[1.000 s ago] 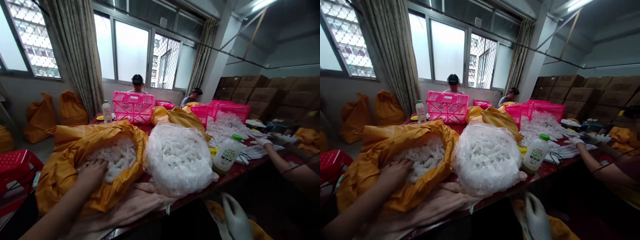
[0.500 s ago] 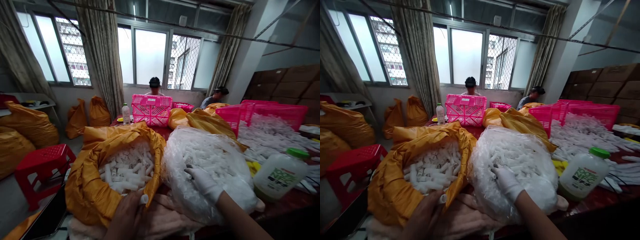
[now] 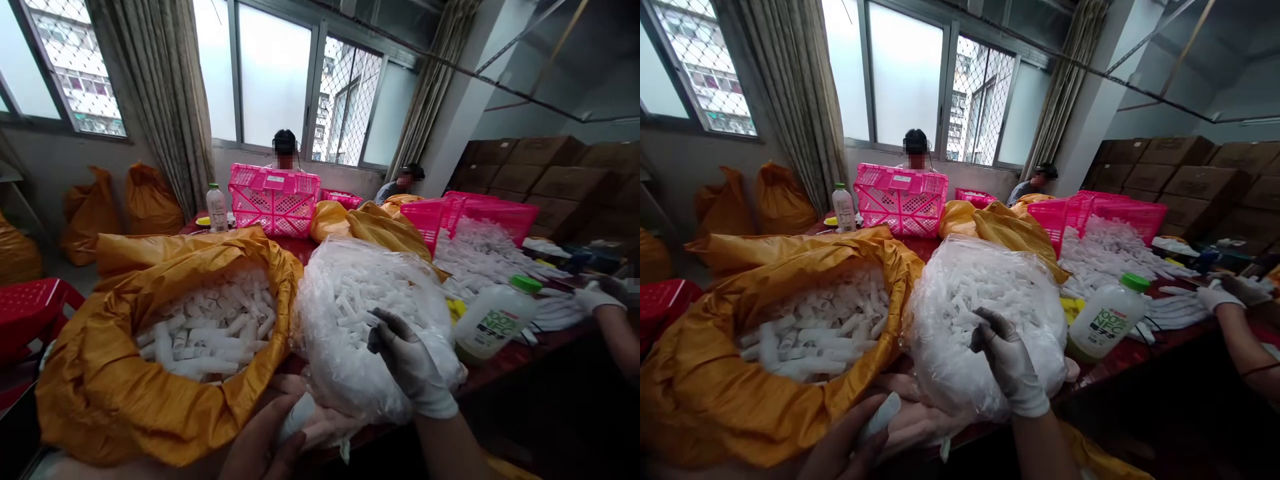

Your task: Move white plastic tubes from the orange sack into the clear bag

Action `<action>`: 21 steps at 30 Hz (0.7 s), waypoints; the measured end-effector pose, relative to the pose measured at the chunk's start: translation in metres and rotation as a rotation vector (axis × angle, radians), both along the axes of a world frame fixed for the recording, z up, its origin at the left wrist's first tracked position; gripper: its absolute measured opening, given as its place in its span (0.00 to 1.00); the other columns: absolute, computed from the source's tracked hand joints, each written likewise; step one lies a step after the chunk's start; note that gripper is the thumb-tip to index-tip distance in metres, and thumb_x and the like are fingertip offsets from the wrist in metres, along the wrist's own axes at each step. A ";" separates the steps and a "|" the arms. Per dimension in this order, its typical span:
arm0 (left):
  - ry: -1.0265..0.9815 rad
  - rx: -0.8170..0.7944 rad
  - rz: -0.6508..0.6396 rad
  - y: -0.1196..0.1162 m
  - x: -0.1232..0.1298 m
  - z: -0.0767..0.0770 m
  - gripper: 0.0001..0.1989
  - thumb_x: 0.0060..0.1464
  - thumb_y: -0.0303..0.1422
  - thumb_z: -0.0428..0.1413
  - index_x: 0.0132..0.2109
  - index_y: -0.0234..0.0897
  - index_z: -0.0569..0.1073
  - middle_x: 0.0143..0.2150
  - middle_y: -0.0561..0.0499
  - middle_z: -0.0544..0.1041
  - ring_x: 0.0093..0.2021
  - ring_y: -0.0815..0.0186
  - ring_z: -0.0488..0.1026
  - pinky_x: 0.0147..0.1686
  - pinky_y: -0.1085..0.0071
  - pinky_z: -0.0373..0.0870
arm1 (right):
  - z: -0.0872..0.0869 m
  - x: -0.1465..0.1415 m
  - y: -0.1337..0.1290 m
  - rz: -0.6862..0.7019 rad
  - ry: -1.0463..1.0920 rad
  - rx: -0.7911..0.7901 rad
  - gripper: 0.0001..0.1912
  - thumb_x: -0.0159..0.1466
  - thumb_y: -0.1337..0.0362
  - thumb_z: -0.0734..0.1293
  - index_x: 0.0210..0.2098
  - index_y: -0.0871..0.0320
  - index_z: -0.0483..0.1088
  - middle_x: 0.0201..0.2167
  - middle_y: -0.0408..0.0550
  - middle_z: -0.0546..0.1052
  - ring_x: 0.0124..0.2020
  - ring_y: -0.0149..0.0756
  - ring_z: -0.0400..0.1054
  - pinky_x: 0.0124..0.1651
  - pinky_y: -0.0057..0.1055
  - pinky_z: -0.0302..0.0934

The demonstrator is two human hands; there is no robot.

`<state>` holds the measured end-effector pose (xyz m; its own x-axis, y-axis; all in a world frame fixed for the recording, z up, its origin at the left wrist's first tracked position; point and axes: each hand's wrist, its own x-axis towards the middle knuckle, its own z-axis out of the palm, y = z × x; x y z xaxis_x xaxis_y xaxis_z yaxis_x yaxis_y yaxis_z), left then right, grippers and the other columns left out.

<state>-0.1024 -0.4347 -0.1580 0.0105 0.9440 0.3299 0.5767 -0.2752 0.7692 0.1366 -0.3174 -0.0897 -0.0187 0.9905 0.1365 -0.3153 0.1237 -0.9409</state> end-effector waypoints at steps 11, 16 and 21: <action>-0.037 -0.151 -0.290 0.002 0.013 0.033 0.17 0.59 0.38 0.48 0.53 0.41 0.69 0.49 0.49 0.75 0.48 0.64 0.72 0.49 0.73 0.68 | 0.007 -0.026 -0.056 0.423 -0.358 0.019 0.07 0.58 0.61 0.69 0.35 0.57 0.74 0.25 0.43 0.72 0.24 0.27 0.64 0.28 0.25 0.60; -0.212 -0.306 -0.452 -0.001 0.008 0.027 0.18 0.60 0.39 0.48 0.55 0.41 0.67 0.52 0.49 0.73 0.52 0.62 0.68 0.54 0.69 0.62 | 0.038 -0.030 -0.063 0.459 -0.680 0.468 0.10 0.61 0.71 0.62 0.38 0.54 0.73 0.34 0.45 0.74 0.38 0.32 0.68 0.43 0.27 0.64; -0.524 -0.370 -0.600 -0.006 0.012 0.016 0.22 0.60 0.46 0.45 0.50 0.35 0.71 0.44 0.46 0.75 0.45 0.61 0.71 0.48 0.67 0.67 | 0.042 -0.043 -0.070 0.669 -0.857 0.548 0.11 0.62 0.72 0.61 0.36 0.56 0.73 0.34 0.46 0.74 0.36 0.30 0.68 0.40 0.25 0.65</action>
<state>-0.0900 -0.4405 -0.1422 0.4726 0.8750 0.1049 -0.0376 -0.0989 0.9944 0.0936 -0.3871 -0.0472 -0.7931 0.5655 0.2263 0.2291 0.6212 -0.7494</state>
